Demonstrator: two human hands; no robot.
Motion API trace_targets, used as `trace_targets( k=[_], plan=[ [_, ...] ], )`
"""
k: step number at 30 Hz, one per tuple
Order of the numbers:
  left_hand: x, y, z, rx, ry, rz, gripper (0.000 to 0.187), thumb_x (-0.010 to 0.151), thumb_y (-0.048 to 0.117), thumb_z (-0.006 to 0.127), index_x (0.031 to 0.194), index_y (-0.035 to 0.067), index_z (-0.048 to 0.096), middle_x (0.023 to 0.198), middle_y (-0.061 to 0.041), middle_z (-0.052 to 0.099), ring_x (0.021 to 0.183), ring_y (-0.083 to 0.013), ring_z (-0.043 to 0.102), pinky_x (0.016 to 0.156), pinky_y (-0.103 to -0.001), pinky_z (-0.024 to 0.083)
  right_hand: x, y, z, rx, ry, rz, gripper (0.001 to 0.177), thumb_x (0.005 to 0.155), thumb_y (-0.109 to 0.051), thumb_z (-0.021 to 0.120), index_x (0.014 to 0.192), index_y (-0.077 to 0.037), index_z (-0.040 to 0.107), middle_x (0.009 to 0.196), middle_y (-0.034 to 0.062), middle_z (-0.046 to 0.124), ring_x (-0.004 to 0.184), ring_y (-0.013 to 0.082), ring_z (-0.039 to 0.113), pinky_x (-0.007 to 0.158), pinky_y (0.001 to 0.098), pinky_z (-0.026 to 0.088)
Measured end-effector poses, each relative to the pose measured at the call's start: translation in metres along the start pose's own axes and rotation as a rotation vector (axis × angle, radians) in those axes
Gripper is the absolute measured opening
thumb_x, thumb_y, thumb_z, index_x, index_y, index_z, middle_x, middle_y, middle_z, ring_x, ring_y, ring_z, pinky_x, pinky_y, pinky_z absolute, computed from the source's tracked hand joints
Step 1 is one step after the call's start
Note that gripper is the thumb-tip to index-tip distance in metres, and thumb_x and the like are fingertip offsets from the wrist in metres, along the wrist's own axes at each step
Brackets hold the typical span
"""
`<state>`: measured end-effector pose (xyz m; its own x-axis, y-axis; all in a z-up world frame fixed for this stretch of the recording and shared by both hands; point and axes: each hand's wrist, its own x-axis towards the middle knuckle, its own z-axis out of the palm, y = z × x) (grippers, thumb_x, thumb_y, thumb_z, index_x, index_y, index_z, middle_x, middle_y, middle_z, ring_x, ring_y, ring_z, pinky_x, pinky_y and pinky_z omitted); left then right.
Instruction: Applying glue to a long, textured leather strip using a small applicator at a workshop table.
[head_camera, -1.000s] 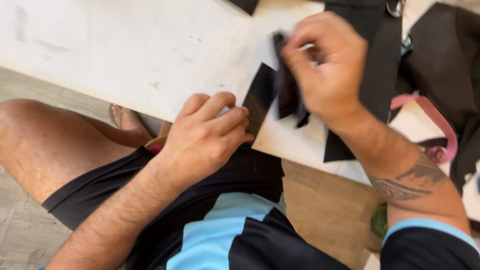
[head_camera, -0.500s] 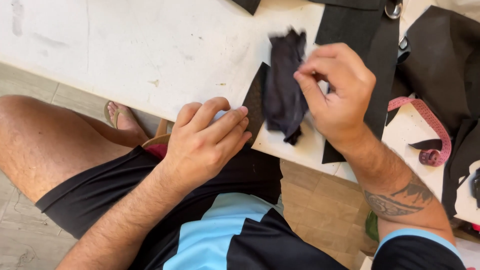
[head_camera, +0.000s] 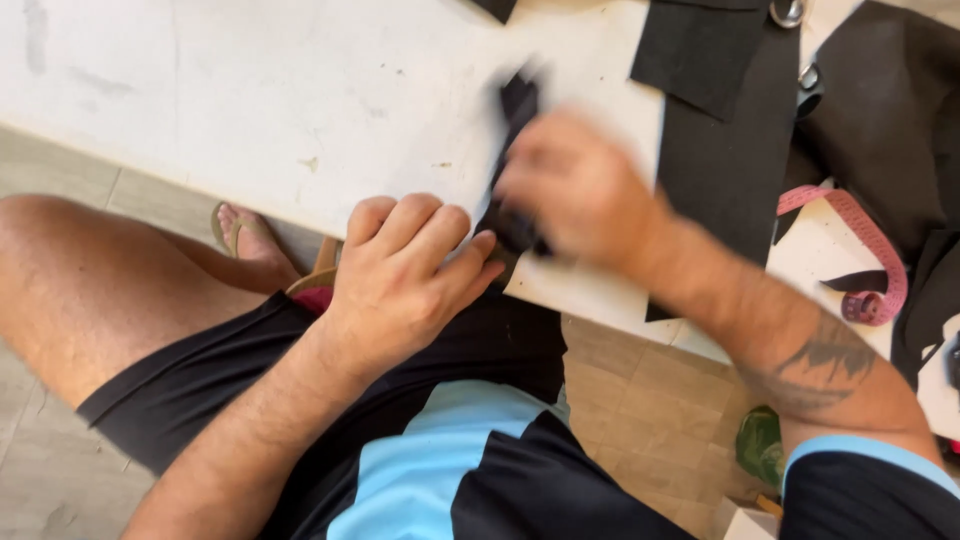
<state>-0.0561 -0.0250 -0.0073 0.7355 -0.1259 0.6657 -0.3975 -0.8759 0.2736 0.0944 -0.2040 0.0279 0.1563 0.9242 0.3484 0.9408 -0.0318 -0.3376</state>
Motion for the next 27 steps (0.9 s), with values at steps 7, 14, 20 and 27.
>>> trace_targets(
  k=[7,14,20,27],
  plan=[
    [0.003,-0.003,0.002,-0.018,0.0,0.02,0.017,0.107,0.026,0.071,0.097,0.013,0.068,0.095,-0.001,0.057,0.089,-0.0238,0.059,0.079,-0.037,0.035,0.007,0.021,-0.026,-0.154,0.149,0.08,0.011,0.101,0.022,0.076,0.097,0.015,0.069,0.096,0.022,0.058,0.088,0.0377,0.056,0.08,0.0468,0.046],
    [0.001,-0.003,0.003,-0.053,0.011,0.027,0.022,0.108,0.022,0.068,0.089,0.012,0.063,0.085,0.0,0.052,0.076,-0.0213,0.05,0.072,-0.035,0.033,-0.003,0.024,-0.017,0.017,0.037,0.005,0.005,0.103,0.013,0.07,0.099,0.011,0.07,0.097,0.0221,0.06,0.087,0.0377,0.057,0.078,0.0475,0.048],
    [0.0,-0.003,0.0,-0.047,0.02,0.022,0.023,0.109,0.023,0.065,0.088,0.012,0.064,0.081,0.0,0.048,0.073,-0.0217,0.048,0.071,-0.036,0.033,0.0,0.031,-0.013,-0.14,-0.019,-0.062,0.019,0.105,0.006,0.057,0.089,0.007,0.066,0.094,0.0204,0.063,0.083,0.0368,0.056,0.075,0.0469,0.048],
    [-0.002,0.002,0.001,-0.064,0.058,-0.011,0.013,0.105,0.023,0.072,0.098,0.013,0.068,0.081,-0.001,0.046,0.073,-0.0227,0.048,0.073,-0.037,0.029,-0.003,0.0,-0.076,0.115,0.173,0.297,0.016,0.102,0.011,0.059,0.089,0.006,0.051,0.124,0.0349,0.065,0.1,0.0391,0.074,0.094,0.0467,0.056]
  ],
)
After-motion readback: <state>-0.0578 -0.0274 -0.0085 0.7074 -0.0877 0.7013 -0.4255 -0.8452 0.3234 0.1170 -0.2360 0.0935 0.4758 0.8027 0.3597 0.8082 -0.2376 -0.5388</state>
